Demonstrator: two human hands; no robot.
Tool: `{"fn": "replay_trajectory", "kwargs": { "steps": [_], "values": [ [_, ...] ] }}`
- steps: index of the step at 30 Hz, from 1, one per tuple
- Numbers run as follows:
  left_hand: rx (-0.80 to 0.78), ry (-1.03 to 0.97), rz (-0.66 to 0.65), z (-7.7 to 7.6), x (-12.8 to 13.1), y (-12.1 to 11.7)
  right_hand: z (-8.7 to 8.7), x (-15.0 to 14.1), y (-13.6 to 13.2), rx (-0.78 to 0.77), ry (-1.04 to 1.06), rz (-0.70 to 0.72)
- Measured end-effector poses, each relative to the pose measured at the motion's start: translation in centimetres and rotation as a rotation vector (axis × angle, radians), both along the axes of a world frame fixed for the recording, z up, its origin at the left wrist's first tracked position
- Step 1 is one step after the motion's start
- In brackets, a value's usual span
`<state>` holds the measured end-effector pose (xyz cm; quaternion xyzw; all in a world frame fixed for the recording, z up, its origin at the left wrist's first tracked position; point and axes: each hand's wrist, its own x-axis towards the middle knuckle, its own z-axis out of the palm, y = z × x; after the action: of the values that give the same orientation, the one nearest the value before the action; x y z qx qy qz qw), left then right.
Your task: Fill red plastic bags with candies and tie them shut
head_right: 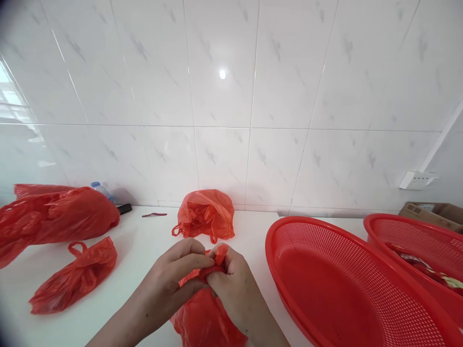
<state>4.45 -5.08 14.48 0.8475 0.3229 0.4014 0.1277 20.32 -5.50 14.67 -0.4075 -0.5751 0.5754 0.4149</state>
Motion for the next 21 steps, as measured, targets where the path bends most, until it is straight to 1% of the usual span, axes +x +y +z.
{"fn": "replay_trajectory", "kwargs": {
  "steps": [3,5,8,10,13,16,18,19,21],
  "values": [
    [0.008,-0.018,0.017,-0.6,-0.1,0.2,-0.3,0.5,0.1,-0.033,-0.048,0.062],
    [0.037,-0.033,0.016,-0.7,0.0,0.1,-0.7,0.7,0.4,-0.036,-0.05,0.057],
    [0.104,-0.059,-0.019,-0.8,0.2,0.1,-1.5,0.7,0.9,-0.012,-0.041,0.025],
    [0.105,-0.067,-0.014,-1.1,0.2,0.3,-1.8,0.7,1.2,0.004,-0.059,0.061],
    [-0.016,-0.087,0.081,-1.5,-0.2,0.7,-1.7,1.2,1.2,0.064,-0.047,0.158],
    [-0.176,-0.117,0.199,-1.7,-0.8,1.1,-1.2,2.2,1.1,0.175,-0.006,0.25],
    [-0.242,-0.131,0.235,-1.8,-1.0,1.2,-0.9,2.6,0.9,0.258,-0.055,0.261],
    [-0.254,-0.135,0.232,-1.8,-1.0,1.2,-0.8,2.7,0.9,0.283,-0.094,0.248],
    [-0.254,-0.133,0.201,-1.9,-0.9,1.0,-0.7,2.6,0.8,0.27,-0.161,0.199]
  ]
}}
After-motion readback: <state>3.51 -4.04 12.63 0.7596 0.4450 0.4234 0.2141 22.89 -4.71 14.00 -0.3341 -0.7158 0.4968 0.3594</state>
